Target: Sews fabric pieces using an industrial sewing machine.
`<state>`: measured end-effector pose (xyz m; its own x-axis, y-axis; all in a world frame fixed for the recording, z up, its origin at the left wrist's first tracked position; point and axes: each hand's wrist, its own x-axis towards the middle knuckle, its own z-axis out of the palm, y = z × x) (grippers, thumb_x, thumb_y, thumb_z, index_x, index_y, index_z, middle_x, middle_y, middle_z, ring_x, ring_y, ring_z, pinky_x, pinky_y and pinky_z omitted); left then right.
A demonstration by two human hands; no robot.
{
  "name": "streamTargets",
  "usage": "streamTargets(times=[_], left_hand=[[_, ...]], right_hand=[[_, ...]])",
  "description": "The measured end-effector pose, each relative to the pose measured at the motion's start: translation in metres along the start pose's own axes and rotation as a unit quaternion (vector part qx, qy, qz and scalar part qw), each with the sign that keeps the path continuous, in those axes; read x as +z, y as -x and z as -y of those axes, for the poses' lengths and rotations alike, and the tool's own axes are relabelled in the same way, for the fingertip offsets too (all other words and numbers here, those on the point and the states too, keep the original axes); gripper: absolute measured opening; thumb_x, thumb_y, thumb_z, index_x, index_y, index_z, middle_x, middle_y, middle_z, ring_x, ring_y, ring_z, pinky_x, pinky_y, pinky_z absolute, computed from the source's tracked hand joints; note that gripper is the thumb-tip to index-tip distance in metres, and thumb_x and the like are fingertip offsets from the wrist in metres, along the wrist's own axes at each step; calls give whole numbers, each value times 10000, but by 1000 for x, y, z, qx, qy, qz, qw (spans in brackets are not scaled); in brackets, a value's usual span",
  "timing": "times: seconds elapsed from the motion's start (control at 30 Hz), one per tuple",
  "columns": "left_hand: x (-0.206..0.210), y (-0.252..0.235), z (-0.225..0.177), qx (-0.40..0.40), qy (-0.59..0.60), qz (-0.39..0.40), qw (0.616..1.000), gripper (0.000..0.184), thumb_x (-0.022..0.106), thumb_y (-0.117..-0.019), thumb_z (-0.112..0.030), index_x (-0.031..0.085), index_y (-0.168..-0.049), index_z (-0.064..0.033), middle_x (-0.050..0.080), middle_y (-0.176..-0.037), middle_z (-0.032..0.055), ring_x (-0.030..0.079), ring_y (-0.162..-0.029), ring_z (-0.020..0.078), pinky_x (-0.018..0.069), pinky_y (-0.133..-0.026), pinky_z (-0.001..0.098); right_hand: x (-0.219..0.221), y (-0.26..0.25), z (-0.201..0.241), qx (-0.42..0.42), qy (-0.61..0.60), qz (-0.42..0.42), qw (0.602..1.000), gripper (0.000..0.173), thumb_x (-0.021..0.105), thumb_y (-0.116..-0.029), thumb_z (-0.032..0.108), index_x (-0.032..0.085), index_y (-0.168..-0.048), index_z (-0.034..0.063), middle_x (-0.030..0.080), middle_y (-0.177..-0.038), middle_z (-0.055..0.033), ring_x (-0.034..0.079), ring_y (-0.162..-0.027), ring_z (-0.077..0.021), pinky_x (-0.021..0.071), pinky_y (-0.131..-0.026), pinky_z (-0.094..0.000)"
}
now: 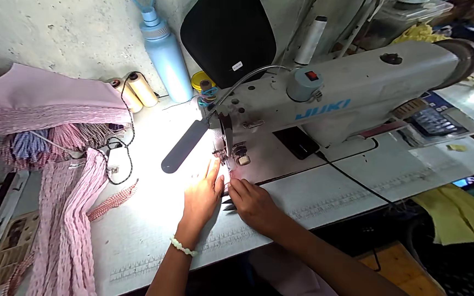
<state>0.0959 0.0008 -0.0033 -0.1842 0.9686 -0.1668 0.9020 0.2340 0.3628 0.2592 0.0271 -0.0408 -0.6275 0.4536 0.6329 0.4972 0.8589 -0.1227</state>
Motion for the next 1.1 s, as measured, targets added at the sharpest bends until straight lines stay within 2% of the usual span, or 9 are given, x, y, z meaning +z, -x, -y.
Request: streamTargets(times=[0.17, 0.33, 0.6, 0.7, 0.77, 0.83, 0.9, 1.0, 1.1], left_hand=[[-1, -1, 0, -2, 10, 0, 1000, 528, 299, -1100, -398, 364, -1607, -264, 353, -1656, 34, 498, -1414, 300, 404, -1088, 584], [-3, -8, -1, -9, -6, 6, 1000, 534, 286, -1101, -403, 358, -1608, -251, 381, -1639, 65, 577, -1325, 327, 481, -996, 581], [-4, -25, 3, 14, 1, -1, 1000, 518, 303, -1107, -359, 460, -1543, -127, 525, -1507, 159, 555, -1332, 332, 418, -1088, 555], [-4, -26, 3, 13, 7, 3, 1000, 513, 299, -1107, -353, 465, -1534, -123, 545, -1472, 166, 567, -1308, 327, 433, -1073, 542], [-3, -26, 3, 12, 3, -2, 1000, 516, 297, -1104, -361, 481, -1526, -128, 564, -1450, 169, 574, -1296, 338, 440, -1056, 551], [-4, -26, 2, 8, 3, 6, 1000, 518, 294, -1104, -363, 477, -1529, -131, 566, -1445, 171, 580, -1287, 339, 442, -1047, 554], [-4, -26, 2, 1, 7, 11, 1000, 514, 297, -1106, -365, 471, -1533, -137, 577, -1420, 176, 600, -1249, 336, 454, -1025, 555], [-5, -25, 0, -6, 4, 12, 1000, 516, 294, -1107, -374, 477, -1529, -139, 591, -1402, 176, 612, -1229, 338, 461, -1011, 560], [-5, -25, 0, -7, 4, 17, 1000, 520, 284, -1109, -367, 458, -1542, -139, 566, -1441, 171, 588, -1271, 332, 442, -1043, 552]], right_hand=[[0, -2, -2, 7, -12, 6, 1000, 139, 629, -854, 8, 738, -941, -1, 714, -951, -137, 703, -727, -240, 561, -547, -311], [-1, -9, -6, 22, -29, 35, 999, 164, 670, -807, -15, 733, -959, -11, 729, -1006, -160, 733, -777, -276, 590, -581, -358], [2, -19, -12, 54, -23, 63, 996, 264, 698, -808, -18, 729, -1070, -5, 713, -1016, -156, 735, -828, -303, 600, -605, -385], [3, -17, -14, 74, -40, 50, 995, 249, 726, -779, -14, 735, -1025, 28, 713, -1019, -162, 731, -823, -310, 602, -618, -399], [2, -15, -15, 85, -47, 39, 995, 244, 730, -763, -6, 723, -1004, 34, 704, -995, -153, 721, -771, -293, 592, -591, -385], [2, -14, -17, 85, -55, 27, 994, 317, 723, -763, -6, 744, -1076, 36, 714, -990, -148, 718, -742, -282, 588, -583, -372], [3, -13, -17, 75, -61, 26, 995, 341, 706, -787, -2, 756, -1118, 63, 717, -1001, -140, 722, -779, -279, 596, -619, -364], [5, -11, -16, 57, -50, 34, 996, 268, 692, -813, 12, 765, -1063, 72, 725, -1053, -140, 730, -850, -291, 604, -656, -377], [7, -12, -14, 55, -29, 32, 998, 228, 681, -831, 22, 764, -1041, 58, 728, -1073, -138, 731, -876, -292, 602, -654, -375]])
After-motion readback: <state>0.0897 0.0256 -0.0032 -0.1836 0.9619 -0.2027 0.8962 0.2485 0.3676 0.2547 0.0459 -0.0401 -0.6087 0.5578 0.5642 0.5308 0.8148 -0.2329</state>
